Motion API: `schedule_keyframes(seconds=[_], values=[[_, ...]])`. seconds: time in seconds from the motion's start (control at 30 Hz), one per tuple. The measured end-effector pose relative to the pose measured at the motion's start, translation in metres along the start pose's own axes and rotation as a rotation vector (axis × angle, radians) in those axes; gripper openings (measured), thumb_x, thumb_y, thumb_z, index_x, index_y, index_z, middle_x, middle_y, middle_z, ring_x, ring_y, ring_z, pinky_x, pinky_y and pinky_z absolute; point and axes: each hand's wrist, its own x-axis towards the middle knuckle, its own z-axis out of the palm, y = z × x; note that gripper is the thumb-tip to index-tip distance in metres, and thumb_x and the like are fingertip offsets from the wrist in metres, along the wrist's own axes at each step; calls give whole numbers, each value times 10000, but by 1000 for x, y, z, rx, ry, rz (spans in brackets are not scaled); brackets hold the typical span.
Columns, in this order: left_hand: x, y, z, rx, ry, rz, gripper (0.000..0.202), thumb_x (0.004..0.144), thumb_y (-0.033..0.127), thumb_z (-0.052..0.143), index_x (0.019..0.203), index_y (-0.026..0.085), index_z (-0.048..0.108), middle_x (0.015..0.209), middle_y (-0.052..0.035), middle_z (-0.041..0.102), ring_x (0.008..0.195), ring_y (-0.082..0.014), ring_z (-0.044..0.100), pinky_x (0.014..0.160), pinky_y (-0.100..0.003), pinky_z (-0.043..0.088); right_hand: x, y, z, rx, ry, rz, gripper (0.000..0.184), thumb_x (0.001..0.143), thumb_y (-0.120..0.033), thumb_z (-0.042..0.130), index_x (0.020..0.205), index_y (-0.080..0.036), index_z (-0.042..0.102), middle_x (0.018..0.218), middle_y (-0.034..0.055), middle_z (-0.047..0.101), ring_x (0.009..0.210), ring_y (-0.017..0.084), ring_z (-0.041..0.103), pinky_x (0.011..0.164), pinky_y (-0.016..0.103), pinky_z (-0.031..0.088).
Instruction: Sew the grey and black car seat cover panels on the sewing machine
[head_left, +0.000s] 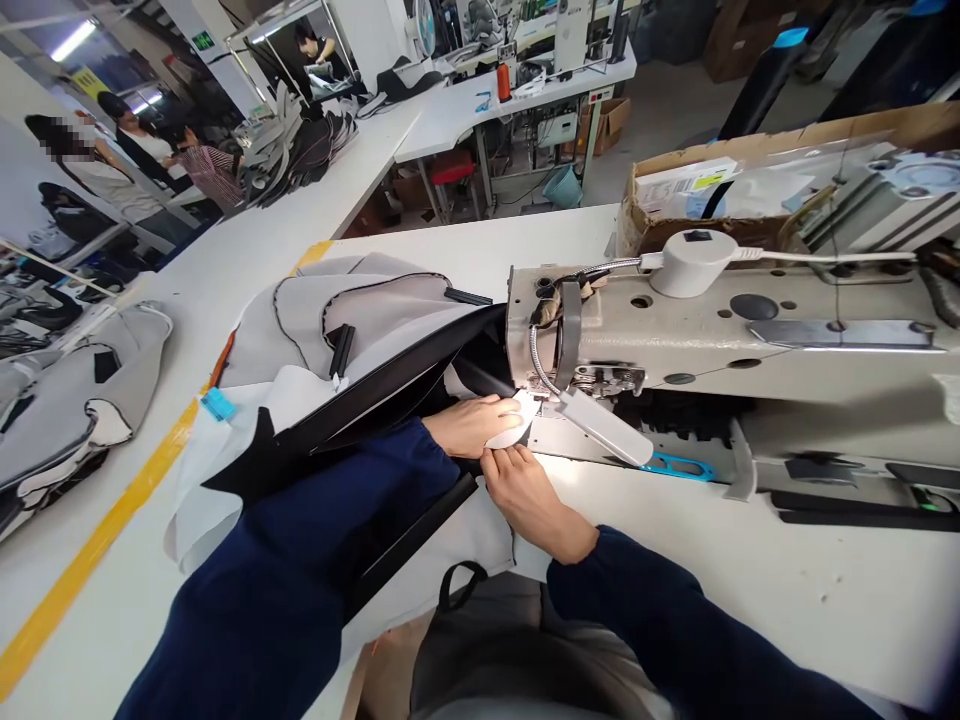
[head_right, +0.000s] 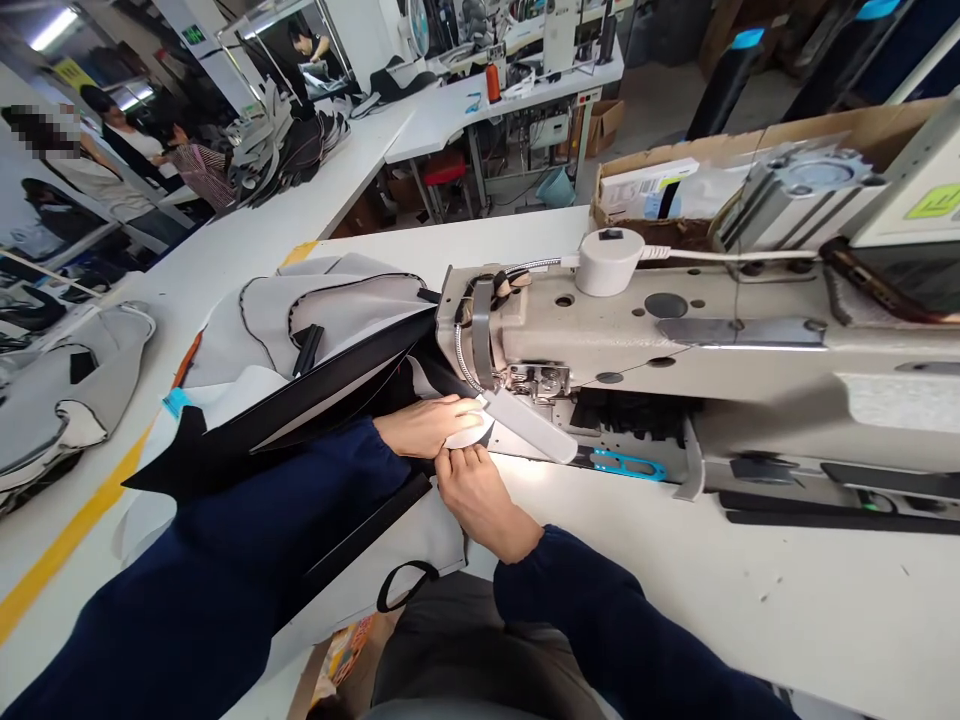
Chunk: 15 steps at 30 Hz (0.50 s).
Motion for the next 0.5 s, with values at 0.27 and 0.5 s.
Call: schedule_keyframes(seconds=[0.27,0.5], values=[[-5,-7,6,49,-67,87,391,825,91,509,1195,202,572,1398,-75,474,1302,-249,391,978,-361,392,8,-1,-9,-40,-119,-44,166,791,-7,448,854,-122,550,759,134,636,670,240,605,615,340,406],[-4,31,14,-177,27,-107,427,765,10,418,1121,135,618,1246,-91,604,1169,-184,537,974,-284,436,-28,27,-28,20,-210,-100,151,811,-11,473,803,-138,554,726,98,661,688,212,637,658,309,419]])
